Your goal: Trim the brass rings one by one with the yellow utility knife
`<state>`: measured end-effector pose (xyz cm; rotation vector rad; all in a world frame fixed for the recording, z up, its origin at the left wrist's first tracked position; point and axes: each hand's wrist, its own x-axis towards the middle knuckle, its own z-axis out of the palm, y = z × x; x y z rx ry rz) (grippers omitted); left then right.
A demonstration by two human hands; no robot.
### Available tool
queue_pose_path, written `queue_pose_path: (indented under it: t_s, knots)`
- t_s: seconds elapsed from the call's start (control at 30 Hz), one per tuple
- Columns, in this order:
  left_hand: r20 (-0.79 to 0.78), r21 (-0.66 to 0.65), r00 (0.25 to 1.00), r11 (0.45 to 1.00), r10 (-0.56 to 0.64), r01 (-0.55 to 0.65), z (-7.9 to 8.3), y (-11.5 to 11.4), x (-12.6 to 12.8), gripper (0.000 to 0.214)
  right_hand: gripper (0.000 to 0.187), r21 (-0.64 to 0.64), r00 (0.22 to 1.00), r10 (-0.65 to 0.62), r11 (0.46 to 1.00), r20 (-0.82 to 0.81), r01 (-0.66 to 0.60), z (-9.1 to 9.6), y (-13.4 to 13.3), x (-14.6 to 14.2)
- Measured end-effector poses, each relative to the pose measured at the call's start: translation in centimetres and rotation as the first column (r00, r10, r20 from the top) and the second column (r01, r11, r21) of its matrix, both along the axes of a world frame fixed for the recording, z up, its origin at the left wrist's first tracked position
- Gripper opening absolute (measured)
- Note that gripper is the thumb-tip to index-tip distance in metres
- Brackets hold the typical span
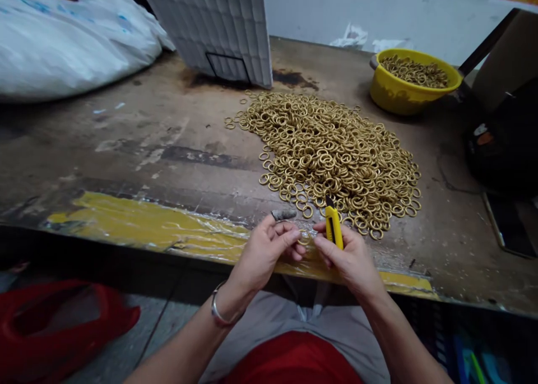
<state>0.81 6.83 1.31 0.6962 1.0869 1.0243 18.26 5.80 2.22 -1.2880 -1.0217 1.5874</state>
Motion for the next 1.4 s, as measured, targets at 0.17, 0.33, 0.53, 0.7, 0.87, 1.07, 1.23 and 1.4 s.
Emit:
queue_pose_path:
  t_s: [0.17, 0.33, 0.53, 0.7, 0.87, 1.07, 1.23, 1.4]
  knots:
    - [0.135, -0.039, 0.99, 0.998, -0.039, 0.044, 0.2, -1.9, 0.4, 0.044, 0.034, -0.061, 0.998, 0.007, 0.998, -0.067, -0.011, -0.7, -0.7, -0.7]
    - [0.2, -0.047, 0.979, 0.998, -0.041, 0.051, -0.3, -3.2, 1.5, 0.038, 0.043, -0.186, 0.977, -0.178, 0.97, -0.118, 0.154, -1.2, -2.0, -2.1]
    - [0.115, 0.055, 0.991, 0.996, -0.075, 0.069, -0.4, -2.8, 2.6, 0.033, 0.04, -0.092, 0.948, -0.293, 0.955, -0.126, 0.282, -1.2, -2.7, -3.1]
    - [0.066, 0.064, 0.986, 0.987, -0.155, 0.151, -0.5, -2.6, 2.1, 0.037, 0.037, 0.025, 0.995, -0.102, 0.994, -0.019, 0.103, -0.2, -3.3, -1.4]
    - [0.153, 0.019, 0.969, 0.981, -0.194, 0.194, -1.1, -3.3, 1.8, 0.041, 0.021, 0.132, 0.979, 0.034, 0.989, 0.2, -0.062, 0.5, -3.7, 0.1]
    - [0.149, -0.047, 0.959, 0.968, -0.239, 0.248, -0.5, -4.7, 1.0, 0.041, 0.023, 0.095, 0.981, 0.078, 0.991, 0.179, -0.096, 0.4, -4.4, 0.8]
    - [0.158, -0.043, 0.936, 0.945, -0.315, 0.325, -0.4, -5.5, 0.3, 0.036, 0.025, 0.067, 0.988, 0.114, 0.99, 0.107, -0.121, 0.2, -5.0, 1.0]
    - [0.263, -0.054, 0.897, 0.922, -0.356, 0.383, -0.2, -5.7, 0.4, 0.033, 0.031, -0.027, 0.994, 0.097, 0.995, -0.046, -0.098, -0.3, -5.4, 0.8]
